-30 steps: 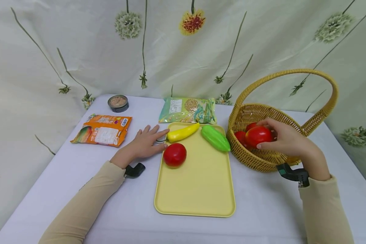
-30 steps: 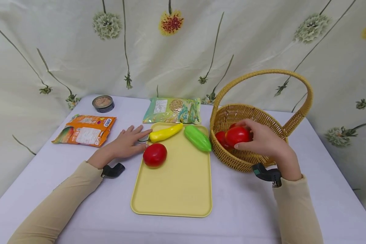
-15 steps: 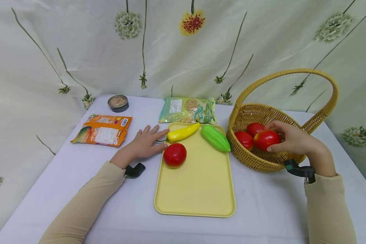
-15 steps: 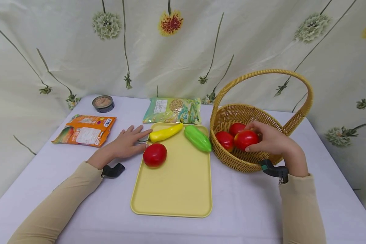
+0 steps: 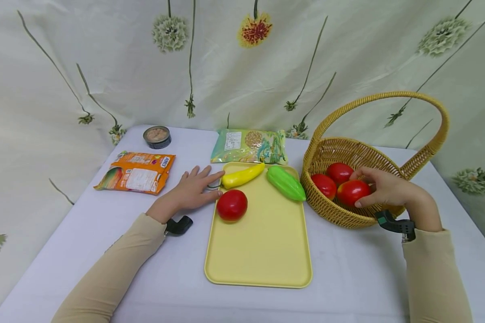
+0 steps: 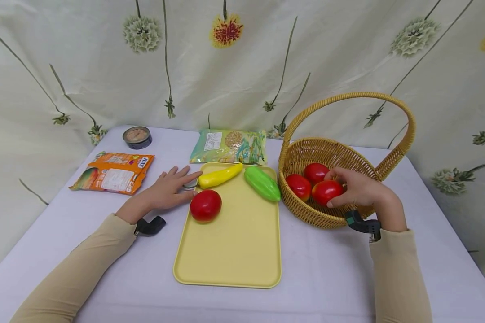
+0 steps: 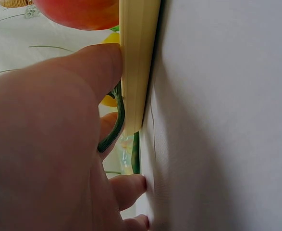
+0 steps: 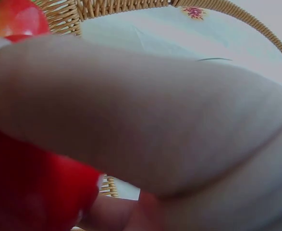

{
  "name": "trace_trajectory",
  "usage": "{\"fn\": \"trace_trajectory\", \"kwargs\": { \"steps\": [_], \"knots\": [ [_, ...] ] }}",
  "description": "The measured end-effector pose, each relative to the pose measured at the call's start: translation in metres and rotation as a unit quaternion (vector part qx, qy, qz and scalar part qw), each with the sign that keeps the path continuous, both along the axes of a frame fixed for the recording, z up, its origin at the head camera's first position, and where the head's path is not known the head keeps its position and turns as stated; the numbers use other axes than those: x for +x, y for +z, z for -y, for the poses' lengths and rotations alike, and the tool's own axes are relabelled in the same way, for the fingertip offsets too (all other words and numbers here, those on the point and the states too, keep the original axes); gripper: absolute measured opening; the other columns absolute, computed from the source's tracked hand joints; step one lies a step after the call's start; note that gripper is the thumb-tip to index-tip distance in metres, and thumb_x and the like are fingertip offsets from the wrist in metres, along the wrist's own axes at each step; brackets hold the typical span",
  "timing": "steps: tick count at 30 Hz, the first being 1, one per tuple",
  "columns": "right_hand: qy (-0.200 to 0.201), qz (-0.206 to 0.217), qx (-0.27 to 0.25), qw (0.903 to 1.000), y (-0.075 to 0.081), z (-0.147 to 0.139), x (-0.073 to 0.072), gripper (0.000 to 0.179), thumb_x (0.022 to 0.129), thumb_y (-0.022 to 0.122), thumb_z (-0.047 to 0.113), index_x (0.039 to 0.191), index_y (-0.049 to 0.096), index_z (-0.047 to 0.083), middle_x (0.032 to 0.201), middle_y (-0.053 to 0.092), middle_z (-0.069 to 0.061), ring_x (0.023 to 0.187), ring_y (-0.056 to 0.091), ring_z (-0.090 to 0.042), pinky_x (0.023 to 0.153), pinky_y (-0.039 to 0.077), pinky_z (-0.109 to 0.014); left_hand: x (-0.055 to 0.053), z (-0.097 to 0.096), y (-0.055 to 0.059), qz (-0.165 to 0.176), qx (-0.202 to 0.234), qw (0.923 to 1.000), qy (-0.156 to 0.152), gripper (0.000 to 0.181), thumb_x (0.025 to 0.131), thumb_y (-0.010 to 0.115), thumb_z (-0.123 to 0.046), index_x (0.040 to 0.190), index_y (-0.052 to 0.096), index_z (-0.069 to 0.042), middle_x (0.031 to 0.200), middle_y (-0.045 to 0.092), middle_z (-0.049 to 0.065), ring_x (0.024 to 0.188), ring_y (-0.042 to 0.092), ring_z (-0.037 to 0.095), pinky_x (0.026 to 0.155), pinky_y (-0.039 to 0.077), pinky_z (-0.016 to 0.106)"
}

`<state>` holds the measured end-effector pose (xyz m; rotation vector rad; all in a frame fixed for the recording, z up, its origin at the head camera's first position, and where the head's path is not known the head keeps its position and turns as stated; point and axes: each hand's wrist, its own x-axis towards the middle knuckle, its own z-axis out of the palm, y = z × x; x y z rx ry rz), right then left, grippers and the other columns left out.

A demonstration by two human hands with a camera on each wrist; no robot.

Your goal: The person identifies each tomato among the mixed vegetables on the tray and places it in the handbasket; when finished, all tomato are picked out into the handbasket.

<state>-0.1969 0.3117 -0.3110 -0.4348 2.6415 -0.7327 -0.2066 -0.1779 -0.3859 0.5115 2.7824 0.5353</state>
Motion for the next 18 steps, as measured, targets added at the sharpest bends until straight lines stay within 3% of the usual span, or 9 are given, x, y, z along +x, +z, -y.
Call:
{"fn": "trace_trajectory", "kwargs": {
  "steps": [18],
  "knots": [
    [-0.011, 0.031, 0.014, 0.9994, -0.0022, 0.0006, -0.0021, 0.062, 0.080, 0.087, 0.020, 0.127, 0.050, 0.005, 0.131, 0.059, -0.028, 0.119, 0.055, -0.045, 0.085, 0.062, -0.047, 0.0002, -0.0005, -0.0002, 0.000, 0.003, 1.0000, 0.001, 0.072, 0.099, 0.056, -0.052, 0.161, 0.031, -0.025, 0.170, 0.018, 0.022, 0.154, 0.006, 0.057, 0.121, 0.003, 0.076]
  ]
}}
